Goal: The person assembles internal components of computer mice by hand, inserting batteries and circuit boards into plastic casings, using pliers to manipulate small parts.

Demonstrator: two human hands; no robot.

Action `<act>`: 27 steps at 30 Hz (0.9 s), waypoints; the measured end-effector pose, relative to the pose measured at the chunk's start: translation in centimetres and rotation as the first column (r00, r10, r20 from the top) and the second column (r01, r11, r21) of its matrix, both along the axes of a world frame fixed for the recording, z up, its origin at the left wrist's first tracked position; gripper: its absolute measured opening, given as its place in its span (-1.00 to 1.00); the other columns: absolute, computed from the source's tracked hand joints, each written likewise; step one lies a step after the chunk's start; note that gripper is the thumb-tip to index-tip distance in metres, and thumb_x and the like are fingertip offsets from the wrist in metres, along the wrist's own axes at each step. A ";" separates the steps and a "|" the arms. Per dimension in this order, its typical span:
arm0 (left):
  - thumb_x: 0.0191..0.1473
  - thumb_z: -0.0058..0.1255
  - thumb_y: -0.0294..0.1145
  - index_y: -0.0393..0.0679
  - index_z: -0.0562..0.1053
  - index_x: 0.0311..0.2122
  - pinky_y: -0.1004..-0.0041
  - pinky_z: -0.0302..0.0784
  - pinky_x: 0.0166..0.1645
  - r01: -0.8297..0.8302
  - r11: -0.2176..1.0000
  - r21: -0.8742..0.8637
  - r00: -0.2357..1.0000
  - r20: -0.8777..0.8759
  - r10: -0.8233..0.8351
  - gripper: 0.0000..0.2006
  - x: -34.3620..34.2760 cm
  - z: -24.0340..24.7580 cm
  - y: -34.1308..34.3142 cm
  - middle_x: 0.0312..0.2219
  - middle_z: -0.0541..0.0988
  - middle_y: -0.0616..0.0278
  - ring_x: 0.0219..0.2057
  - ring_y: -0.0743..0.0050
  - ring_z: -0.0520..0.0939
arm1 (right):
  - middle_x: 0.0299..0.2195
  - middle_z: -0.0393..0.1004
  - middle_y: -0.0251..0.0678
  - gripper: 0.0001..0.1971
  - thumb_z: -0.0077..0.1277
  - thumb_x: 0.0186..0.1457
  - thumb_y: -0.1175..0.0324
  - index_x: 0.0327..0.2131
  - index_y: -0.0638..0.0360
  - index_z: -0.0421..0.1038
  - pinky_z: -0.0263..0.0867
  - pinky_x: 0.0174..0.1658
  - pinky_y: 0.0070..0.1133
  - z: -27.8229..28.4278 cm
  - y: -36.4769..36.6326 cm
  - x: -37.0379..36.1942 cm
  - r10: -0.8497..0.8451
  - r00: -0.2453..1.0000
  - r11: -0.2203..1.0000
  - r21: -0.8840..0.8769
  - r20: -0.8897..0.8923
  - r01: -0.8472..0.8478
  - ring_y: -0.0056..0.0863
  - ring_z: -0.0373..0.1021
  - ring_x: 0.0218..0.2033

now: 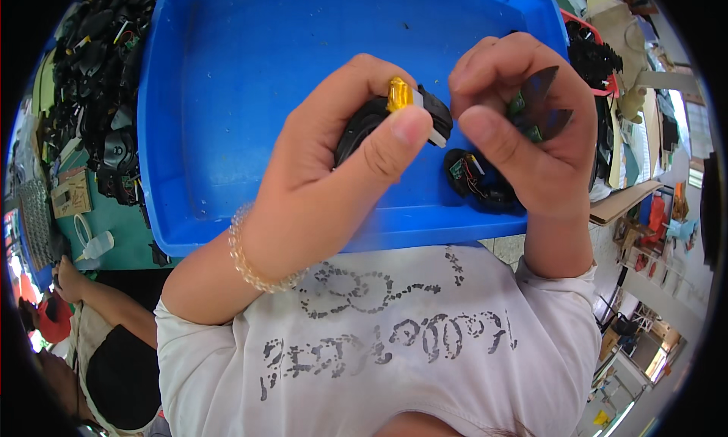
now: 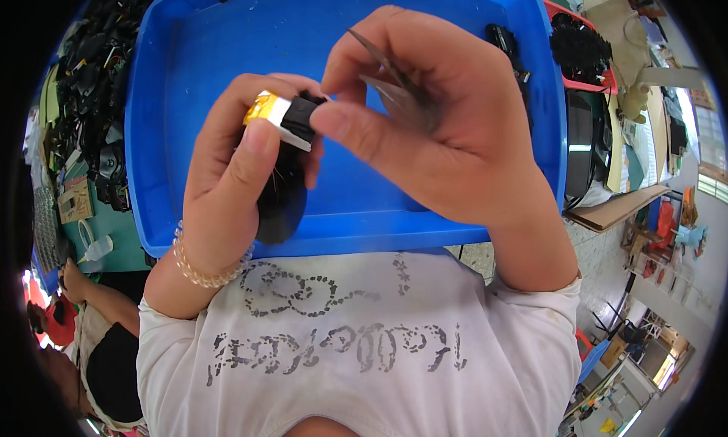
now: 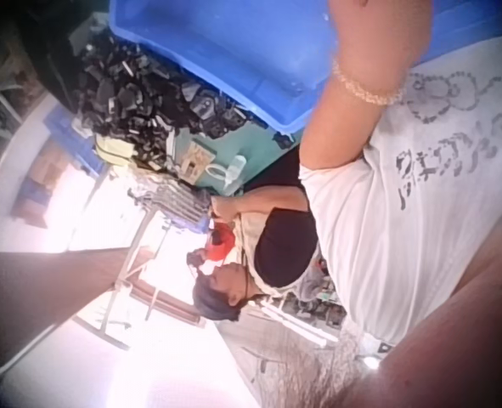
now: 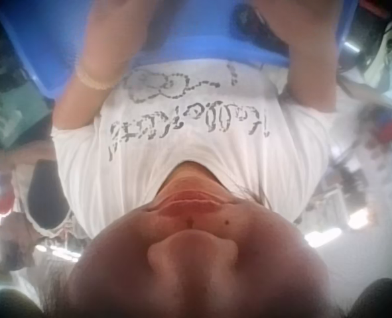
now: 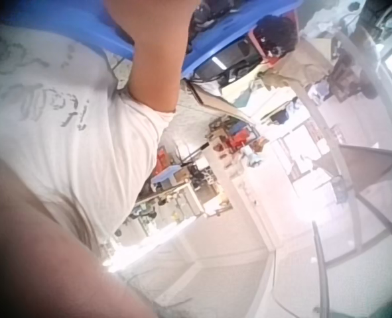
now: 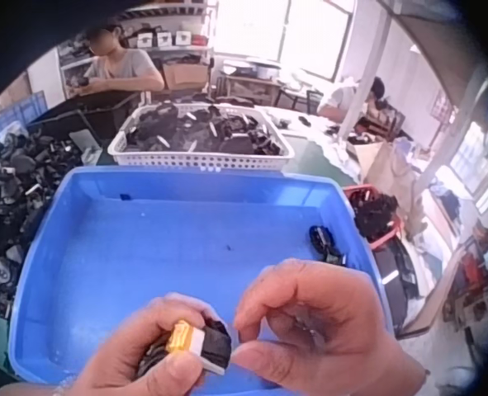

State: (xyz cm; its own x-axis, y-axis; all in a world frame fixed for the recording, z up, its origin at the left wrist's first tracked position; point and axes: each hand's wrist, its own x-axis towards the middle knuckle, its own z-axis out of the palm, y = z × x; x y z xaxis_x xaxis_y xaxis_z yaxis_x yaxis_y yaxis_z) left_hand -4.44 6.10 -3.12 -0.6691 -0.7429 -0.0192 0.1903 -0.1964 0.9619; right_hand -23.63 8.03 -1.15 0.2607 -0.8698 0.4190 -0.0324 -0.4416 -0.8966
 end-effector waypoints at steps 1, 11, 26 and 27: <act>0.15 -0.18 -0.13 -0.21 0.28 -0.11 0.59 0.35 -0.38 -0.049 0.985 -0.167 0.998 0.025 0.054 -0.65 0.1 0.0 -0.1 -0.23 0.40 0.10 -0.49 0.56 0.43 | -0.45 0.38 -0.29 -0.76 0.11 -0.05 0.45 -0.32 0.38 0.35 0.03 -0.47 -0.72 0.0 0.0 -0.1 0.019 0.999 1.000 0.009 -0.027 -0.019 -0.67 0.17 -0.52; 0.09 -0.08 -0.34 -0.25 0.28 -0.14 0.51 0.26 -0.16 -0.112 0.759 -0.641 0.975 0.076 0.208 -0.73 -0.2 -0.7 -0.3 -0.16 0.33 0.08 -0.28 0.51 0.33 | -0.41 0.42 -0.32 -0.83 0.10 -0.10 0.56 -0.36 0.33 0.38 -0.13 -0.58 -0.79 0.8 0.6 -0.2 -0.064 0.967 0.998 -0.026 -0.245 0.059 -0.78 0.11 -0.59; 0.01 0.01 -0.43 -0.27 0.33 -0.30 0.50 0.29 -0.28 -0.211 0.852 -0.479 0.966 0.034 0.258 -0.81 -0.8 -0.4 0.2 -0.38 0.34 0.15 -0.39 0.37 0.34 | -0.60 0.25 -0.45 -0.92 -0.10 0.09 0.45 -0.40 0.26 0.27 0.01 -0.61 -0.72 -0.2 0.6 1.3 -0.166 0.968 0.975 0.118 -0.186 0.190 -0.71 0.07 -0.65; 0.01 0.01 -0.43 -0.27 0.33 -0.30 0.50 0.29 -0.28 -0.209 0.851 -0.481 0.966 0.033 0.256 -0.81 -0.7 -0.3 0.2 -0.38 0.34 0.15 -0.39 0.37 0.34 | -0.60 0.25 -0.45 -0.92 -0.10 0.09 0.45 -0.40 0.26 0.27 0.01 -0.61 -0.72 0.2 0.6 1.3 -0.169 0.968 0.974 0.116 -0.185 0.192 -0.71 0.07 -0.65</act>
State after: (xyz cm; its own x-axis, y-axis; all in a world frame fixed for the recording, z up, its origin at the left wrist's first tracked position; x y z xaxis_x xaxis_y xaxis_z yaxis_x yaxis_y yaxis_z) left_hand -5.14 6.32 -3.43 -0.4881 -0.8125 0.3187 0.0795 0.3223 0.9433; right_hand -22.33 8.61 -0.95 0.1528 -0.9536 0.2596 -0.2606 -0.2922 -0.9202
